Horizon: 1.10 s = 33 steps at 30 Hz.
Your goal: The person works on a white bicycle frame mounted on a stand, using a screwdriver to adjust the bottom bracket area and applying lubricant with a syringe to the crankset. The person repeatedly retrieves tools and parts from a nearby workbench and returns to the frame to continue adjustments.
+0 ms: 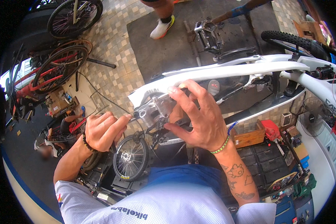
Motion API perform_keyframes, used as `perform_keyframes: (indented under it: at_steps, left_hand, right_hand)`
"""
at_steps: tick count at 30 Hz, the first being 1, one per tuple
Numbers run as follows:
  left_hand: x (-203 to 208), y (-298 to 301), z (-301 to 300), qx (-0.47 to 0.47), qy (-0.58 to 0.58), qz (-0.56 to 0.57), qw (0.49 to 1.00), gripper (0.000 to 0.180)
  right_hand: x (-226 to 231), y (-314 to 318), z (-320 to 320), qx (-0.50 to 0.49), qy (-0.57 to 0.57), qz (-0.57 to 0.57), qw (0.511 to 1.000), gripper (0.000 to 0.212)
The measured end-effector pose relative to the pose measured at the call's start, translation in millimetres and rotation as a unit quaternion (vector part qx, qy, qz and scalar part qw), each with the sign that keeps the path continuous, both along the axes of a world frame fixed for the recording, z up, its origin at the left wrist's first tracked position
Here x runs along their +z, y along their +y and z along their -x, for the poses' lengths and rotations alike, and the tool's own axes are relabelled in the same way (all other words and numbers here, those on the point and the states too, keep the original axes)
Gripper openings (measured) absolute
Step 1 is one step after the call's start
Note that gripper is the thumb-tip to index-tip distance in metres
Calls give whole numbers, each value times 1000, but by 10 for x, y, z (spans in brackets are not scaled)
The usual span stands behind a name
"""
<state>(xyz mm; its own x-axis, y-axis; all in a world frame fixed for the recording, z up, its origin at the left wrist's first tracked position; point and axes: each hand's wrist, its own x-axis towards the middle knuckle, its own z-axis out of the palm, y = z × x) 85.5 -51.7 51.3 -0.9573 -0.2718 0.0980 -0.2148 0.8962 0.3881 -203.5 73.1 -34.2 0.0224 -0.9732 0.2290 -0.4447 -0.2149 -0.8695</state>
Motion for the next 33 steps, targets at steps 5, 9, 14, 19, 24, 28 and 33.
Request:
perform_keyframes:
  at_steps: [5,9,14,19,24,28,33]
  left_hand:
    - [-14,-2,-5,8,4,-11,1000,45]
    - [6,-40,-9,4,1,-26,1000,44]
    - [40,-66,-15,0,-15,-31,999,46]
    - [106,-100,0,-17,-55,-24,998,48]
    - [121,-139,-4,-32,-65,-18,997,49]
    - [139,-170,18,-38,-68,-15,997,51]
    - [154,-185,27,-43,-69,1,997,54]
  right_hand:
    - [-16,-2,-5,-7,-4,6,1000,94]
    - [-23,24,-15,-11,-19,-10,1000,93]
    - [109,-24,-2,-13,-37,-70,997,88]
    - [95,-125,-112,-31,-97,-80,992,81]
    - [21,-178,-221,-56,-77,-32,995,82]
    - [-32,-219,-256,-52,-97,-2,994,84]
    - [-63,-200,-234,-46,-88,1,995,82]
